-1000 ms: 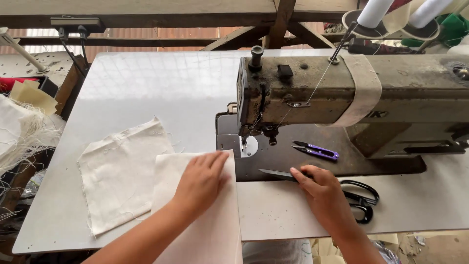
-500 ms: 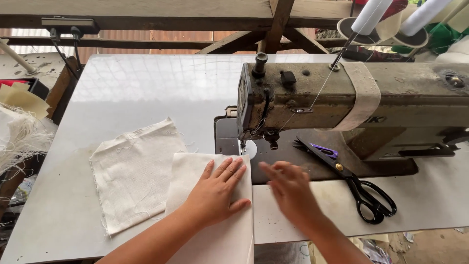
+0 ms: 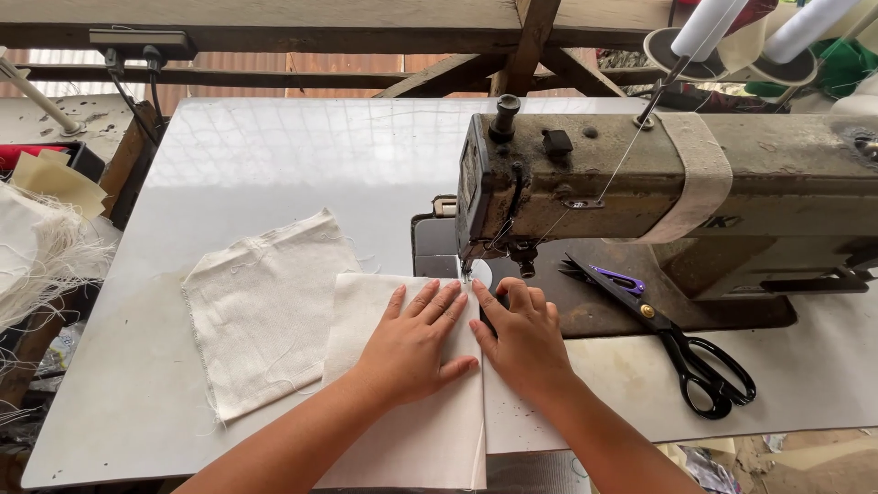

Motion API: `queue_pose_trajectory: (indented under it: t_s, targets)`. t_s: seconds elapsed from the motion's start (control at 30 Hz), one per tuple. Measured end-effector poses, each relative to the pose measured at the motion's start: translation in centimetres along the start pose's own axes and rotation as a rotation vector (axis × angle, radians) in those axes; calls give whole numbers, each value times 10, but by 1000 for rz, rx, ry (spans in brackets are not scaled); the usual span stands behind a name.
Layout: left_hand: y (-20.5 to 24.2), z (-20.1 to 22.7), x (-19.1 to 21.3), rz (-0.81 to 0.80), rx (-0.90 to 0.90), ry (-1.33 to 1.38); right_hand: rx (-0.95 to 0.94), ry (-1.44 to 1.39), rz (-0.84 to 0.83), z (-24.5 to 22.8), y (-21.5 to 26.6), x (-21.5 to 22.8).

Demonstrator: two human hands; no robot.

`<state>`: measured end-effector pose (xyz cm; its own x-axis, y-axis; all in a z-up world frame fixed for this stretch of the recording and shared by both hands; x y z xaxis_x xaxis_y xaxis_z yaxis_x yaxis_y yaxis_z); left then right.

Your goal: Trimming loose threads from sewn fabric pieces using snips and organizing them into a stack.

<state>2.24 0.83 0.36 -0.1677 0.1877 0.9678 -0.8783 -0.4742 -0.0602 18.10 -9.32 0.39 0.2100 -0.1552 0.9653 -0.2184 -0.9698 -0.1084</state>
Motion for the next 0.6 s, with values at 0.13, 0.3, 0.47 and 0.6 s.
queue_pose_trajectory:
  t_s: [0.13,0.3,0.47,0.6]
  targets:
    - [-4,13,31,-189,92,45,-10,16,101,1,0,2]
    - [-5,12,27,-161,93,22,-8,16,117,1,-4,1]
    - [-4,11,25,-151,96,-8,6,2,134,0,-3,2]
    - [-4,11,25,-152,99,-1,10,-4,148,0,-4,1]
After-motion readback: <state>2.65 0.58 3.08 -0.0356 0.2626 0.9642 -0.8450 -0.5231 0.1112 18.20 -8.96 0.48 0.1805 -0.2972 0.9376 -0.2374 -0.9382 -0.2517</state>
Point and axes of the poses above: each hand's wrist, its own y-axis away from the middle knuckle, its own x-axis out of the back of the hand, z = x × y, the point moved 2 cm from there along -y, towards the middle knuckle, and after that the axes turned 8 degrees about x, right-handed, at the moved point
